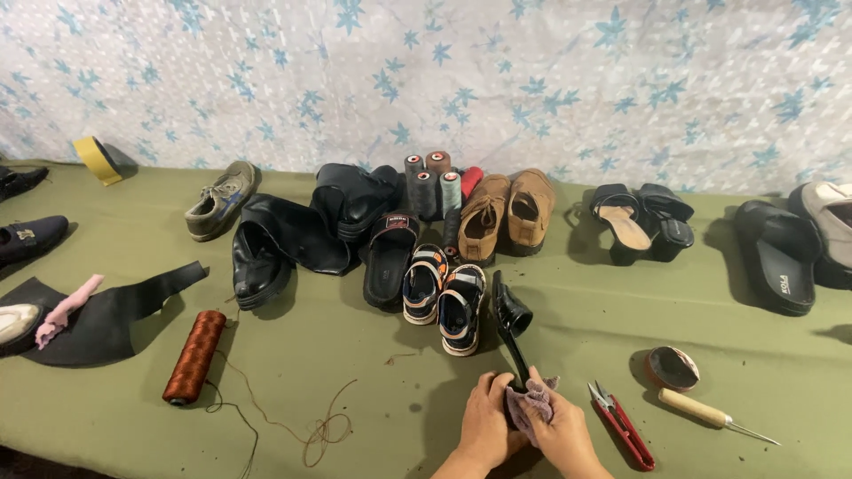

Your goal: The person wipes a pair of children's sandals with a cloth, cleaning the straps and soles. They then pick up a black high-heeled shoe and wipe it with the same cloth, cleaning the upper and heel. Finally, they pick up a black slide sandal and wipe it with the cloth.

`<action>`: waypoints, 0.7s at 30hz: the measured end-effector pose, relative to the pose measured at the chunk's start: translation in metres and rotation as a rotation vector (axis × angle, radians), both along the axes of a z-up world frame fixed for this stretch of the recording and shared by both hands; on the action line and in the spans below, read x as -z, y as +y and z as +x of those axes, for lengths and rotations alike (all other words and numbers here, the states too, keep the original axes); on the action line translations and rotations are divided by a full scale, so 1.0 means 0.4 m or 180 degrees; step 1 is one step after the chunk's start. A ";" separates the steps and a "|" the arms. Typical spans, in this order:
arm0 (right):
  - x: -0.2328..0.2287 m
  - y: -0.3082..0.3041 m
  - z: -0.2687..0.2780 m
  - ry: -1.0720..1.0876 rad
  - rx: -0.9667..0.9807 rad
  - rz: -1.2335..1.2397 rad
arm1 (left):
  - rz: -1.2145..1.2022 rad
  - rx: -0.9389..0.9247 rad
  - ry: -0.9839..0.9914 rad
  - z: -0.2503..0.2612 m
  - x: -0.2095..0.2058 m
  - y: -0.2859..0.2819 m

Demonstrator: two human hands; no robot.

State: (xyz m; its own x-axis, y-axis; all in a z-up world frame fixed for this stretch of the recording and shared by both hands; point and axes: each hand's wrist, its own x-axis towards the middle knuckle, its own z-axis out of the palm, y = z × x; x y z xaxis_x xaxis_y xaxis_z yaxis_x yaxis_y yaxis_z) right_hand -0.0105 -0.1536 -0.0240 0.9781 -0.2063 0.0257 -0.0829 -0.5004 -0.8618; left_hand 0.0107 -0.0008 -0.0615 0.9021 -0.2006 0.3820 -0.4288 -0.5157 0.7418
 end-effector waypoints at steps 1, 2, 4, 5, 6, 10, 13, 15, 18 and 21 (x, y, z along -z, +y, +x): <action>-0.024 0.004 -0.002 0.0172 0.0032 0.0077 | 0.0101 0.0036 0.0093 0.004 0.010 0.002; -0.048 0.008 -0.005 0.0354 0.0058 0.0152 | 0.0198 0.0065 0.0195 0.005 0.021 0.004; -0.036 -0.011 0.004 0.0397 -0.0069 0.0318 | 0.0338 0.0095 0.0275 0.003 0.008 0.005; -0.030 -0.019 0.011 0.0433 -0.0191 0.0479 | 0.0471 0.0130 0.0350 0.004 0.001 0.006; -0.016 -0.027 0.013 0.0437 -0.0194 0.0479 | 0.0472 0.0127 0.0354 -0.004 -0.020 0.008; 0.036 -0.063 0.020 0.0276 -0.0220 0.1582 | -0.0116 -0.0086 -0.0193 -0.017 -0.062 0.012; 0.048 -0.071 0.007 0.0081 -0.0063 0.2346 | -0.0395 -0.0090 -0.0116 -0.015 -0.065 0.008; 0.011 -0.041 -0.018 -0.0012 0.0035 0.2704 | -0.0548 -0.0091 -0.0085 -0.021 -0.059 0.008; -0.075 0.017 -0.043 0.0379 0.0515 0.2885 | -0.0742 -0.0044 -0.0190 -0.021 -0.047 0.006; -0.111 0.046 -0.049 0.0246 0.0468 0.1460 | -0.0577 -0.0152 -0.0314 -0.031 -0.042 0.004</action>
State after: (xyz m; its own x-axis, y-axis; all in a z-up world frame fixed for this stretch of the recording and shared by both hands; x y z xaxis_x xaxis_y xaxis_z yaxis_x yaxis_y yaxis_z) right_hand -0.0300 -0.1354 0.0204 0.9332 -0.3156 -0.1719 -0.1968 -0.0487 -0.9792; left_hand -0.0016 0.0008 -0.0447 0.8654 -0.0786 0.4949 -0.4822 -0.3991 0.7798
